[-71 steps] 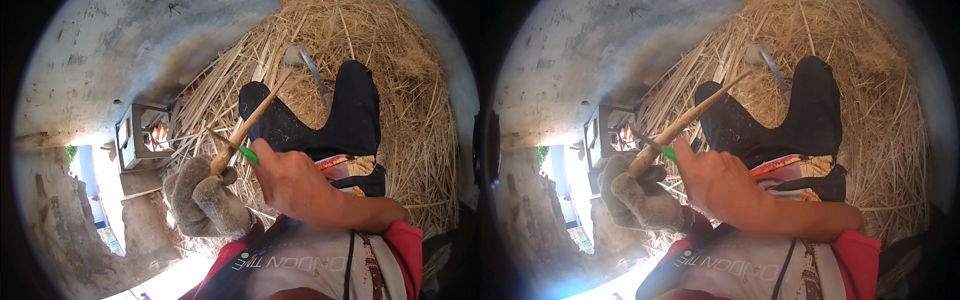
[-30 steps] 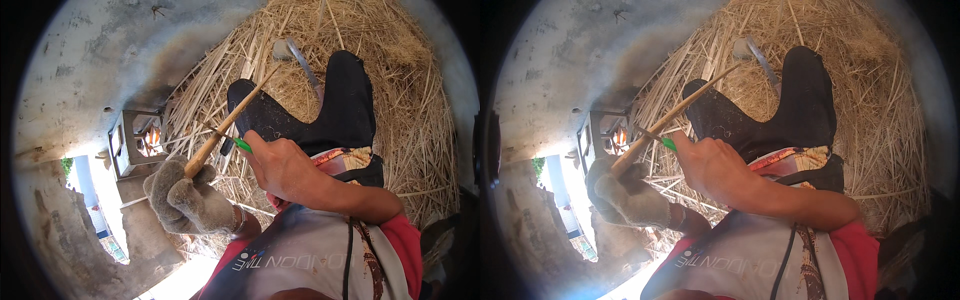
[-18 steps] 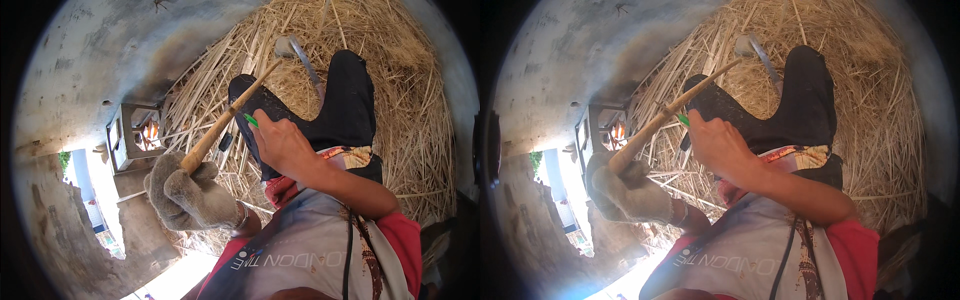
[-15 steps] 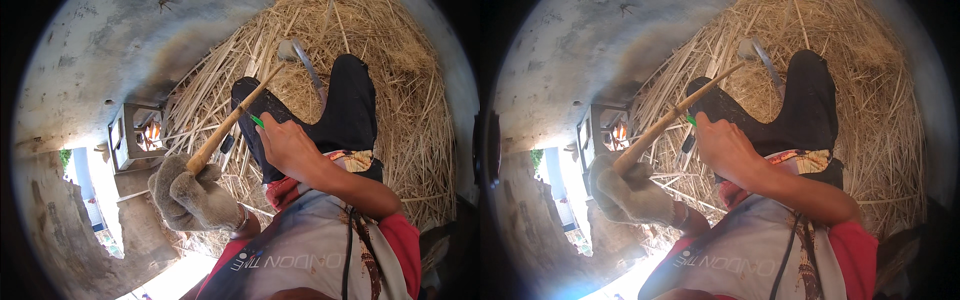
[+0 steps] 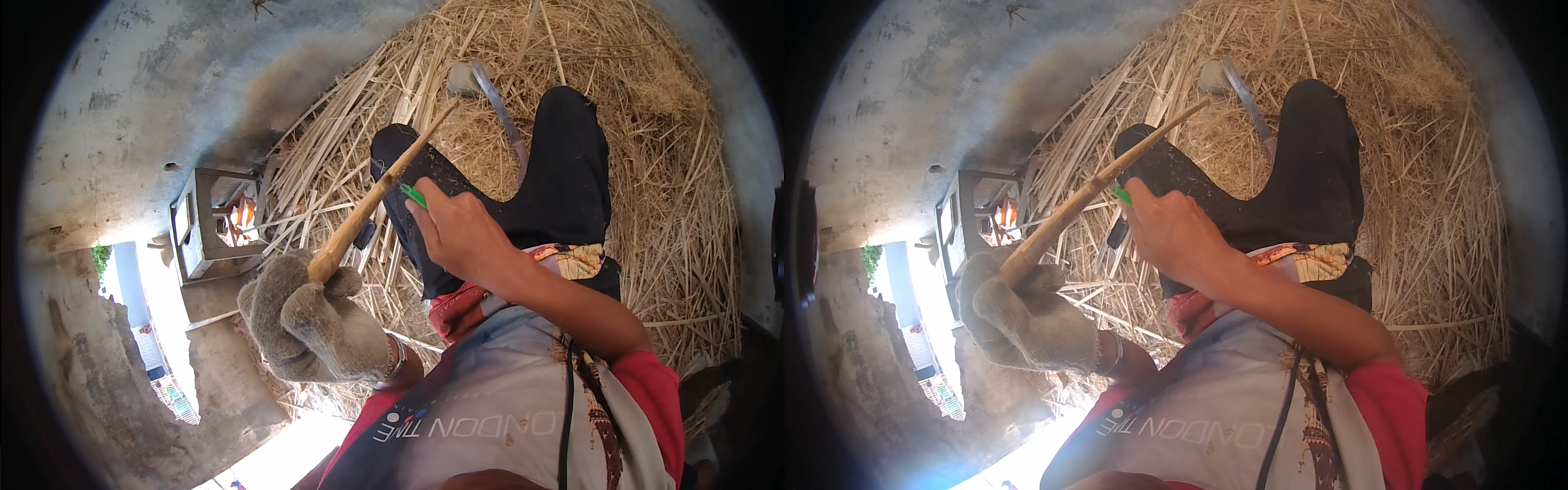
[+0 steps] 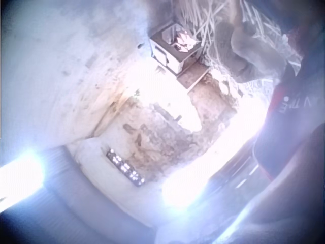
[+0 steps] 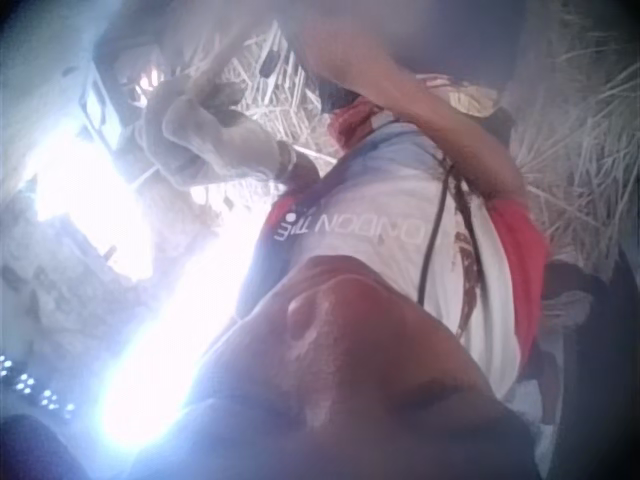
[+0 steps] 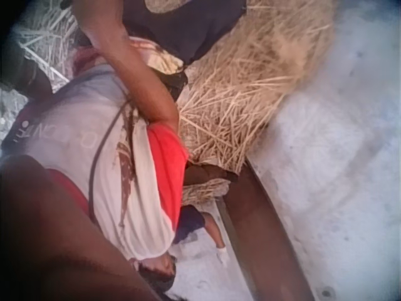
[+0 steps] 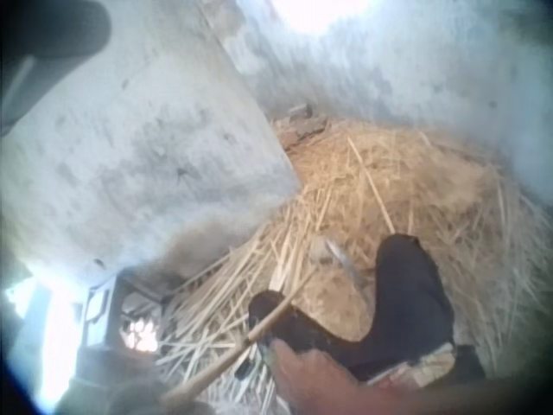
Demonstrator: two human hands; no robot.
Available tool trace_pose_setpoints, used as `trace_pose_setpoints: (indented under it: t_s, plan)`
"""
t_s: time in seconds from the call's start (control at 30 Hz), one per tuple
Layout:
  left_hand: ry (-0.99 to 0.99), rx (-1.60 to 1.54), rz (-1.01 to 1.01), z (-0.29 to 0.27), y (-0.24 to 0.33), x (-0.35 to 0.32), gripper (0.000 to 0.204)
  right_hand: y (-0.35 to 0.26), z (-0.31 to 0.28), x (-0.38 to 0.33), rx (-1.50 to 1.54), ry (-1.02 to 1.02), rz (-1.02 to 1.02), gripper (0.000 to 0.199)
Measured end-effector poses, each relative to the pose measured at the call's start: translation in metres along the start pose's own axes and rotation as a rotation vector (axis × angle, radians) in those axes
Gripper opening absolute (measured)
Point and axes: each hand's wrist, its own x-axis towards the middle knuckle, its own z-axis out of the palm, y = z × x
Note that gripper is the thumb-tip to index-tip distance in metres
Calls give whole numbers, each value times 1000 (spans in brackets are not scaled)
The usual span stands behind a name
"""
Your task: The person sits on a bed of straw and uses a green utility knife to shave the surface of a long bamboo stick held in their left hand. They repeatedly scrape along the length of the stick to remove the outer layer, with shavings falling onto the straw below.
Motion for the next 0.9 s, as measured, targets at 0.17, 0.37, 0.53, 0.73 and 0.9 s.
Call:
trace_pose_setpoints:
  t_s: [0.17, 0.37, 0.53, 0.73, 0.9]
  plan:
    - [34, -23, -73, -7, -5, 11, 27, 4, -3, 16, -79, -93, 25, 19]
    - [13, -12, -77, -8, -4, 11, 27, 21, 17, 13, -127, -6, -7, 17]
    - [-28, -17, -92, -17, -8, 8, 26, 31, 9, 14, -53, -27, 1, 18]
    - [93, 51, -98, -4, -6, 14, 26, 24, 24, 25, -84, 21, 25, 19]
    - [136, 48, -128, -6, -13, 20, 28, 12, 22, 30, -10, -19, -64, 18]
